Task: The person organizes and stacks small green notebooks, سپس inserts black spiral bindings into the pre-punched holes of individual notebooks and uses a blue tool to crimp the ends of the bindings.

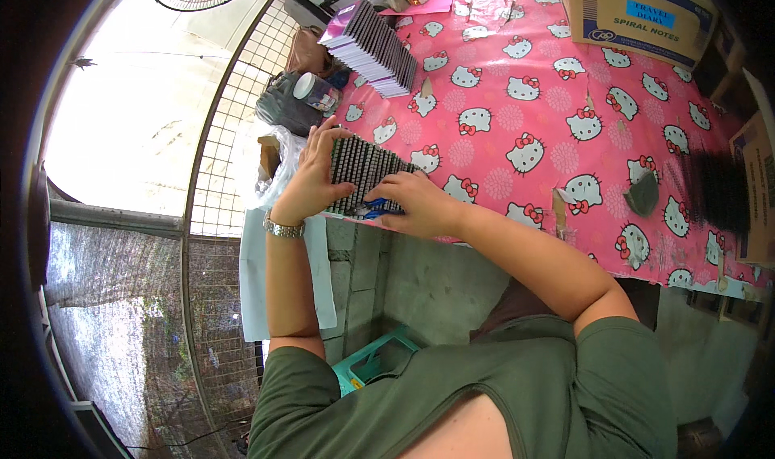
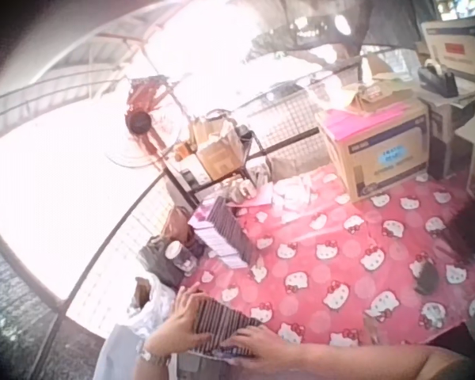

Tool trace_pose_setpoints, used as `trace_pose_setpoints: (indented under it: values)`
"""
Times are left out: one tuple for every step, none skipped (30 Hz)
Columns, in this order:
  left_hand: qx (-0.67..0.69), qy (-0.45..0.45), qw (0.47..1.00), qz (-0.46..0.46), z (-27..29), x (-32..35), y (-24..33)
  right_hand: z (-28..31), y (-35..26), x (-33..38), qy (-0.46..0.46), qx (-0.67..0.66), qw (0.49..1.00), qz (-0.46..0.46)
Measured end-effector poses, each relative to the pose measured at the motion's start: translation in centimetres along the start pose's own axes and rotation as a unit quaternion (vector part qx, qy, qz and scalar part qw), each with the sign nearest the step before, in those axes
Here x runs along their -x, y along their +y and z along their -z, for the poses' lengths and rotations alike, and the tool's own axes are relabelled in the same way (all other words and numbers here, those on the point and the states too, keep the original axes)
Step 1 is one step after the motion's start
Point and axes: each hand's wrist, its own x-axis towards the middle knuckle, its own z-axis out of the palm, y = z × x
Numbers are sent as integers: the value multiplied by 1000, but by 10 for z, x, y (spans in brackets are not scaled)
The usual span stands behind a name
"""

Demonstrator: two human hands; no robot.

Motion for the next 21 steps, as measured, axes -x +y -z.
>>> trace_pose_setpoints:
  values:
    - [-17, -5, 1000, 2, 0, -1, 1, 1, 2, -2, -17, -17, 1000, -11]
    - [-16, -6, 1000, 4, 1, 1, -1, 4, -2, -8, -84, -117, 983, -118]
    - [-15, -8, 1000, 5, 1, 2, -5, 11, -10, -14, -148, -212, 940, -224]
    - [-13, -11, 1000, 5, 0, 3, -9, 14, -15, -18, -208, -302, 872, -324]
    - [-11, -8, 1000, -3, -2, 3, -11, 13, -14, -15, -179, -272, 902, -284]
    - [-9, -5, 1000, -11, -3, 3, -13, 9, -12, -10, -149, -240, 928, -244]
    - [-7, -3, 1000, -19, -4, 3, -15, 5, -10, -6, -118, -208, 950, -202]
    - [-30, -8, 1000, 0, -5, 1, -7, 5, -3, -2, -78, -134, 979, -135]
    - [-53, -14, 998, 20, -4, 1, 7, 4, 2, 2, -38, -59, 995, -67]
    - [-77, -19, 996, 40, -5, 0, 15, 2, 7, 6, 2, 16, 1000, 1]
    - [-82, -21, 996, 40, -6, 1, 14, 1, 8, 5, -15, 15, 1000, -6]
    - [-87, -22, 995, 40, -6, 2, 12, 0, 9, 3, -32, 14, 999, -13]
    - [-91, -24, 995, 39, -7, 2, 11, 0, 10, 2, -48, 14, 999, -20]
    - [-95, -25, 994, 41, -7, 2, 11, 0, 10, 0, -75, -63, 993, -68]
    - [-100, -27, 994, 43, -6, 1, 11, 1, 10, -1, -101, -139, 978, -116]
    - [-104, -29, 993, 44, -6, 1, 11, 1, 10, -1, -126, -214, 955, -163]
    - [-102, -28, 993, 44, -7, 1, 10, 1, 9, 0, -96, -158, 974, -130]
    - [-100, -27, 994, 44, -7, 1, 8, 0, 6, 3, -65, -101, 988, -97]
    - [-99, -27, 994, 43, -8, 2, 7, 0, 5, 5, -34, -43, 996, -63]
    - [-94, -28, 994, 42, -8, 2, 6, 0, 4, 6, -16, -31, 999, -40]
    - [-89, -29, 995, 40, -6, 2, 4, 1, 3, 5, 2, -18, 1000, -18]
